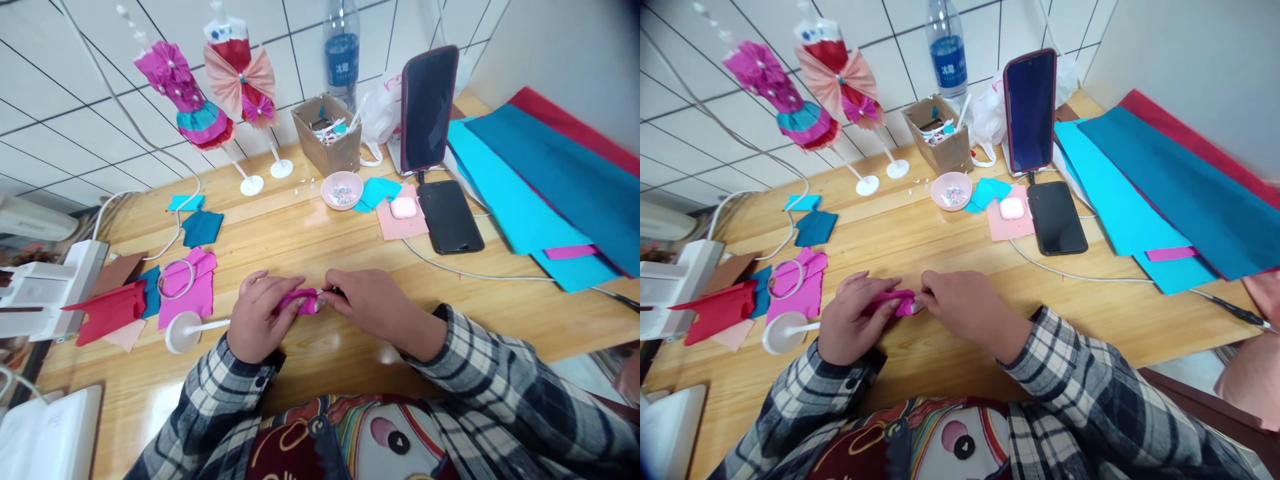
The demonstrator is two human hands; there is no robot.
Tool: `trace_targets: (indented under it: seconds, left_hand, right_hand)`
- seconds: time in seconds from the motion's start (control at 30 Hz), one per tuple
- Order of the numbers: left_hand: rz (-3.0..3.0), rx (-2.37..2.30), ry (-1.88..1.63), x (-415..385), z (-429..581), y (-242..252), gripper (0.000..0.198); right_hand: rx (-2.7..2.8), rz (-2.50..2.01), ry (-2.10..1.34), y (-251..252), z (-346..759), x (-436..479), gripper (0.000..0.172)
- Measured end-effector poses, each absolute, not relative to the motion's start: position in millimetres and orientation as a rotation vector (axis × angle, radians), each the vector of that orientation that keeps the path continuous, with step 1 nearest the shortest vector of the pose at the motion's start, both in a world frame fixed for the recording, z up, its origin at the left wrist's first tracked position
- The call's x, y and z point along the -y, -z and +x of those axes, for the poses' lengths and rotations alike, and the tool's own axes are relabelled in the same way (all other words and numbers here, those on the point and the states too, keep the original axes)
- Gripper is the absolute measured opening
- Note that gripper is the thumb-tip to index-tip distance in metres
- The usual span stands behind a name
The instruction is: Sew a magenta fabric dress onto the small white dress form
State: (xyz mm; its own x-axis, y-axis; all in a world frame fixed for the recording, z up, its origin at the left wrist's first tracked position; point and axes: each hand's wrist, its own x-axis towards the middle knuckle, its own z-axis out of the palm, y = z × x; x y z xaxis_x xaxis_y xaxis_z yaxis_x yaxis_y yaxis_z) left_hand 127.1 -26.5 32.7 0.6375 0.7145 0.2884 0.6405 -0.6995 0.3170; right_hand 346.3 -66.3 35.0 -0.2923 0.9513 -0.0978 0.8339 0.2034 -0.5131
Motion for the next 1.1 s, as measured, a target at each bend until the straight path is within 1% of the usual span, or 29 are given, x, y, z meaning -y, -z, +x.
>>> trace_targets:
  seconds: [0.07, 0.1, 0.13, 0.27, 0.37, 0.63, 0.8, 1.1]
  left_hand:
    - [2.644, -1.151, -0.538, 24, 123, -36, 0.038]
    - [2.633, -1.162, -0.509, 23, 121, -37, 0.04]
    - [2.62, -1.17, -0.493, 22, 120, -37, 0.038]
    - [2.526, -1.184, -0.548, 21, 118, -33, 0.019]
    - [2.477, -1.211, -0.563, 23, 119, -30, 0.014]
    - [2.559, -1.229, -0.613, 26, 120, -30, 0.016]
    - [2.541, -1.245, -0.568, 27, 120, -29, 0.016]
    - [2.524, -1.191, -0.623, 29, 120, -25, 0.015]
  right_hand:
    - [2.233, -1.702, -0.715, -33, 346, 66, 0.022]
    - [2.232, -1.7, -0.717, -32, 346, 66, 0.022]
    - [2.23, -1.697, -0.717, -32, 346, 66, 0.023]
    - [2.219, -1.686, -0.709, -30, 346, 67, 0.024]
    - [2.209, -1.698, -0.698, -31, 346, 67, 0.026]
    - [2.231, -1.7, -0.721, -37, 347, 59, 0.028]
    - [2.275, -1.702, -0.729, -39, 350, 53, 0.028]
    - [2.35, -1.664, -0.728, -42, 348, 43, 0.028]
